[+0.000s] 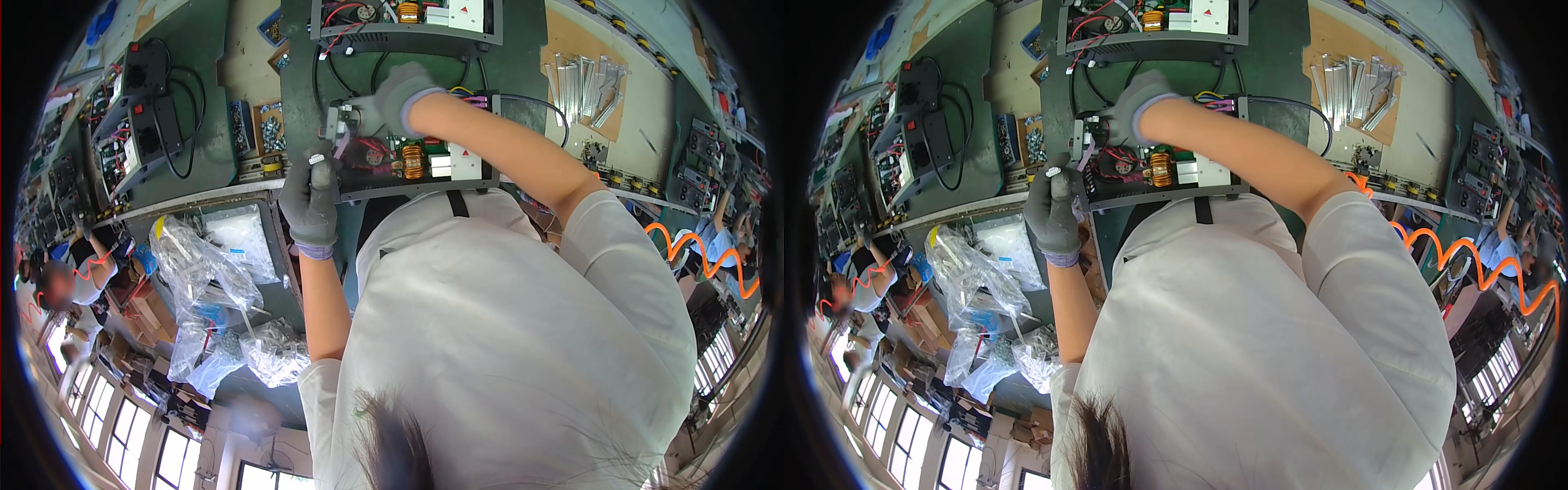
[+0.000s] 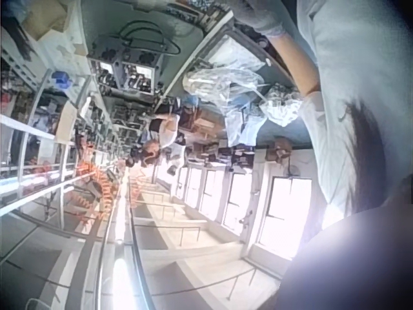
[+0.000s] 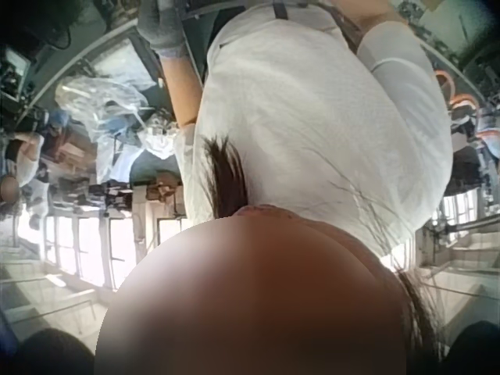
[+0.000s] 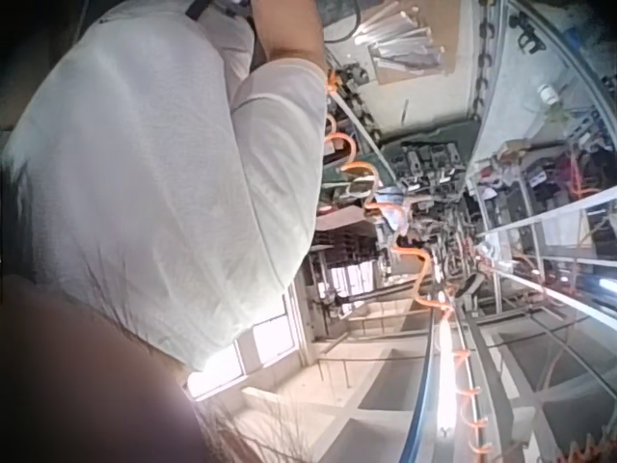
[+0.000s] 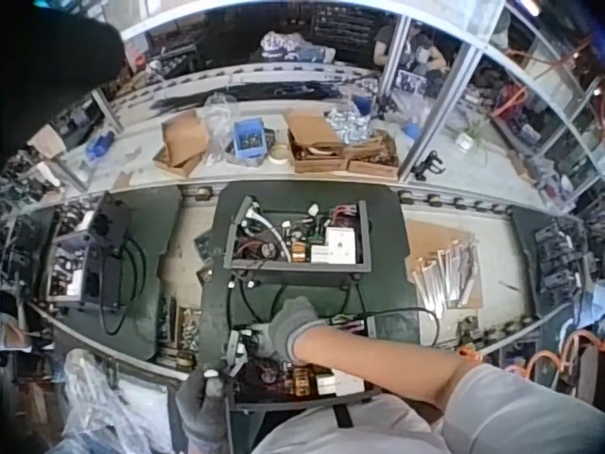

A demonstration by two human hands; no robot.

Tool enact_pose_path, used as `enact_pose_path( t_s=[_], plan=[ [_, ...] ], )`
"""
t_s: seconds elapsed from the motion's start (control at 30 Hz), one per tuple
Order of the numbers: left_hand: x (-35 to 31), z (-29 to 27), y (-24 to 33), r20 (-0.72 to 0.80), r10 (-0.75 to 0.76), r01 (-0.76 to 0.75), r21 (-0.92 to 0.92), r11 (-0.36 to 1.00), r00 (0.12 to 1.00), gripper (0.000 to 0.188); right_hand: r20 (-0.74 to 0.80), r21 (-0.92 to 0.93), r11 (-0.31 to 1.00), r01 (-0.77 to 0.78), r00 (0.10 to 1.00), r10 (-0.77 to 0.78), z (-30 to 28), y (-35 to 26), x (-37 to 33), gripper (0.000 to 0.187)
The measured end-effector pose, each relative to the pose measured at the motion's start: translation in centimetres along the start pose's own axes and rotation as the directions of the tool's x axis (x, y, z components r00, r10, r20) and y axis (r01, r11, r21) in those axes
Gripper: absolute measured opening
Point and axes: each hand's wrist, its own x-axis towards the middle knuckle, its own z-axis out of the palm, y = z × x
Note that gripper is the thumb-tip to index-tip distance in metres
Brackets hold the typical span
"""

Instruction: Assembling and wiring electronic components inside an inverter chassis using manual dexterity and an electric screwdriver.

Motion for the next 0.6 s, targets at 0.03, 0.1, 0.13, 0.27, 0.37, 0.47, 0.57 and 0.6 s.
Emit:
enact_pose_path(
  t_s=[0.03,0.1,0.13,0.27,0.37,0.47,0.57,0.6],
  plan=[
    [0.0,0.0,0.1,-0.005,-0.023,0.023,-0.013,1.000,1.000,0.043,0.047,0.066,0.998,0.005,0.999,-0.008,0.5,1.6,-0.2,0.035],
    [-0.2,0.0,0.3,-0.008,-0.074,0.073,-0.036,0.997,0.997,0.043,0.089,0.132,0.991,0.000,0.996,-0.012,2.1,3.9,-1.0,0.035],
    [0.0,0.1,0.4,-0.004,-0.067,0.067,-0.037,0.997,0.998,0.043,-0.060,0.462,0.885,0.062,0.997,-0.038,3.7,4.7,-1.1,0.034],
    [0.6,0.9,-0.6,0.027,-0.050,0.049,0.027,0.998,0.998,0.040,-0.375,0.926,-0.019,0.377,0.925,0.062,6.0,4.7,-1.0,0.027],
    [1.5,1.9,-1.7,-0.008,-0.012,0.013,0.060,0.998,1.000,0.038,-0.414,0.903,0.168,0.395,0.904,0.104,3.5,3.0,-3.0,0.022],
    [3.6,3.9,-1.2,-0.073,0.147,-0.146,0.028,0.989,0.986,0.035,-0.594,0.698,0.581,0.419,0.791,0.143,4.3,1.8,-2.3,0.026],
    [4.7,4.6,0.1,0.005,0.033,-0.033,0.113,0.993,0.999,0.027,-0.494,0.575,0.771,0.274,0.867,0.060,3.2,1.0,-3.2,0.024],
    [4.7,4.7,0.2,0.008,0.032,-0.032,0.117,0.993,0.999,0.027,-0.495,0.578,0.769,0.275,0.867,0.062,3.0,1.0,-3.1,0.024]
  ],
)
